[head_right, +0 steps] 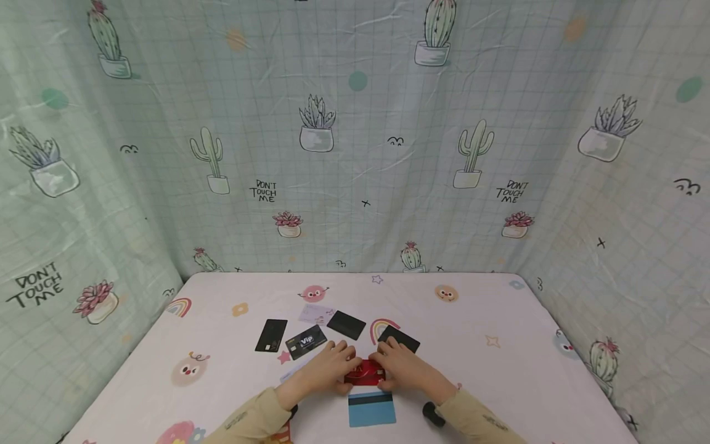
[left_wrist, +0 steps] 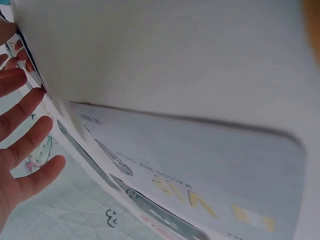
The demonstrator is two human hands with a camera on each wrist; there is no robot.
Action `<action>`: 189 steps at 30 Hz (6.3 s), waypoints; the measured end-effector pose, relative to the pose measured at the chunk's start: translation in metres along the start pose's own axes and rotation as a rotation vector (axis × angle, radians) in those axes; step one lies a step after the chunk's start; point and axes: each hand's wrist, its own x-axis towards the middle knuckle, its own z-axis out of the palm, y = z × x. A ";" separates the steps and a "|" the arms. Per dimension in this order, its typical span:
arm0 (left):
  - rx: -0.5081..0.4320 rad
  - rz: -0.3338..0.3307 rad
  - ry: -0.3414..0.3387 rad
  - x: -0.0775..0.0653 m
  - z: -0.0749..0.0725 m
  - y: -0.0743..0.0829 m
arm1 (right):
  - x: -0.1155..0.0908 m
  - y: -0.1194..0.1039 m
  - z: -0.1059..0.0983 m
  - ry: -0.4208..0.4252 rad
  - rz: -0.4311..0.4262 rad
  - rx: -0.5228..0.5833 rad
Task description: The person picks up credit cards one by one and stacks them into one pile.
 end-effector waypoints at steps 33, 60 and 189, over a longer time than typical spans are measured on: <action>-0.074 -0.048 -0.141 0.012 -0.004 0.000 | 0.011 -0.002 -0.002 -0.044 0.043 0.000; 0.063 -0.021 -0.056 0.006 0.000 0.002 | 0.004 -0.002 0.005 -0.011 0.048 -0.090; 0.033 0.056 0.005 -0.032 -0.018 0.033 | -0.049 -0.021 -0.008 -0.037 0.090 0.070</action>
